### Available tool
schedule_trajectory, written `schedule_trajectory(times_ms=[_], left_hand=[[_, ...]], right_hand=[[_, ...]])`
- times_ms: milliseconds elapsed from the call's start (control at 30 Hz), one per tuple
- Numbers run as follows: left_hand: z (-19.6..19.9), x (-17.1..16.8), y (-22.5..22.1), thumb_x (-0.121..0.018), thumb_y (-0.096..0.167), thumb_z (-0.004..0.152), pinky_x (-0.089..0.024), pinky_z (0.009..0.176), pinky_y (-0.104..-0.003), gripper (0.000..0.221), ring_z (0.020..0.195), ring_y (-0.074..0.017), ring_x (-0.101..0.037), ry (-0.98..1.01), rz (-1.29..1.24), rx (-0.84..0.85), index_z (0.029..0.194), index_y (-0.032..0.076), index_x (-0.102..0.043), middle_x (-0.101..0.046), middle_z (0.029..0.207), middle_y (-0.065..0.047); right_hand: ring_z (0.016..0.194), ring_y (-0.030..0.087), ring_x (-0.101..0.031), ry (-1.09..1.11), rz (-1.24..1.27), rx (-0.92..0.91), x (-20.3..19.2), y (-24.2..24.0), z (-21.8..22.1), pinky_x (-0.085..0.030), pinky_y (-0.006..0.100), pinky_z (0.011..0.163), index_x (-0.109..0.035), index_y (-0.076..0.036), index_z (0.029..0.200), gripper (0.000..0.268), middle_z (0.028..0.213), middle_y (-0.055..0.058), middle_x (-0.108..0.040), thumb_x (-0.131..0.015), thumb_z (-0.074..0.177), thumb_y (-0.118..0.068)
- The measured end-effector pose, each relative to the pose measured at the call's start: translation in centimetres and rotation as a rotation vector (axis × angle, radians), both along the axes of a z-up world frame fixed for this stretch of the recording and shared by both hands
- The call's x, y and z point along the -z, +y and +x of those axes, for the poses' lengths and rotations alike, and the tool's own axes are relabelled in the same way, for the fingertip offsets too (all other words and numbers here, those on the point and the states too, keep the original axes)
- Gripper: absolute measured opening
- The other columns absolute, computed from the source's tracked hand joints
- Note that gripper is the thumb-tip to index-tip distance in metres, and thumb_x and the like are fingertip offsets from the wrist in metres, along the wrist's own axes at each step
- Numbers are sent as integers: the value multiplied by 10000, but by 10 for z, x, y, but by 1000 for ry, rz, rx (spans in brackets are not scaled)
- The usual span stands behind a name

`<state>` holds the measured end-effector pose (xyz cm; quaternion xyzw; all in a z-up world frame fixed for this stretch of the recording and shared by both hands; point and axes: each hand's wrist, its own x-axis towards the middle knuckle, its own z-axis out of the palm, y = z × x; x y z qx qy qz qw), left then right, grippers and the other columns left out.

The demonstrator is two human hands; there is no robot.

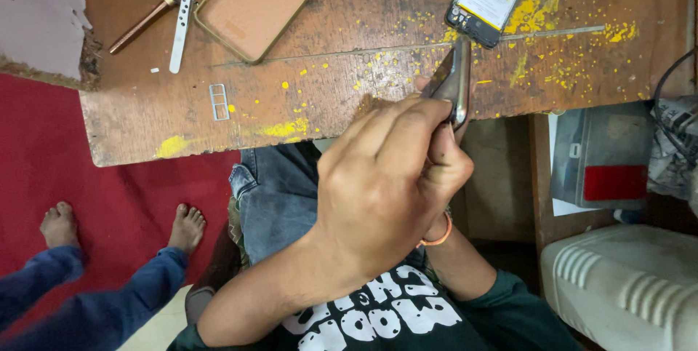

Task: The person disassembles a blue smartphone, removing the back cover and SIM tray. They then use a yellow screwdriver and tweezers to unscrew and detach internal components, including the camera module, from the phone's chassis.

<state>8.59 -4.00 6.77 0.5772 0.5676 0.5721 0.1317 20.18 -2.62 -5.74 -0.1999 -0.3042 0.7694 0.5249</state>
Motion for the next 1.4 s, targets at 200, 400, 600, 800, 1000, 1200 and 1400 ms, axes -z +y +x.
schedule_trajectory(times_ms=[200, 400, 600, 800, 1000, 1200, 1400], left_hand=[[3, 3, -2, -712, 4, 933, -574, 931, -368, 261, 1027, -295, -693, -28, 16, 35, 1171, 32, -608, -681, 1102, -135], [-5, -1, -9, -696, -6, 949, -565, 977, -366, 255, 1090, -305, -685, -51, -28, 129, 1181, 24, -597, -679, 1153, -129], [-15, -12, -9, -680, -8, 920, -558, 977, -374, 324, 1073, -311, -689, -11, -9, 182, 1235, 20, -610, -693, 1124, -123], [-9, -6, 9, -689, 73, 986, -537, 1043, -376, 378, 1153, -302, -661, 76, 27, 173, 1343, 6, -585, -670, 1247, -164], [-20, 4, 21, -626, -12, 985, -489, 1151, -369, 468, 1306, -311, -592, 159, 27, 236, 1436, 14, -505, -615, 1395, -171], [-39, 31, 12, -615, -78, 844, -478, 1172, -453, 641, 1320, -377, -600, 202, -158, 268, 1470, 5, -505, -626, 1398, -202], [-52, 44, -1, -653, -48, 950, -532, 1149, -424, 425, 1320, -317, -643, 185, -175, 264, 1366, 31, -615, -660, 1354, -155]], right_hand=[[1137, 129, -553, 38, 80, 3, 3, -1, 3, -481, 317, 1022, -464, -79, 1424, 321, 1269, 42, -579, -411, 1208, -311], [1173, 148, -553, -35, 120, 22, -6, 8, 6, -472, 331, 1059, -402, -105, 1474, 461, 1330, 57, -555, -461, 1158, -436], [1209, 167, -552, -84, 286, 116, -15, 25, 21, -464, 346, 1096, -340, -131, 1523, 623, 1392, 71, -530, -512, 1108, -562], [1216, 184, -544, -58, 285, 124, -9, 49, 0, -455, 361, 1105, -268, -122, 1568, 789, 1431, 77, -504, -551, 1073, -668], [1091, 174, -544, -424, 463, 297, -28, 71, -7, -502, 339, 988, -123, -166, 1655, 852, 1325, 75, -541, -536, 1102, -667], [1015, 221, -593, -238, 267, 335, -42, 86, -23, -576, 409, 836, -176, -256, 1537, 822, 1225, 76, -542, -632, 958, -620], [829, 226, -573, -38, 145, 222, -50, 99, -7, -534, 410, 763, -583, 15, 1217, 804, 945, 101, -564, -511, 981, -750]])
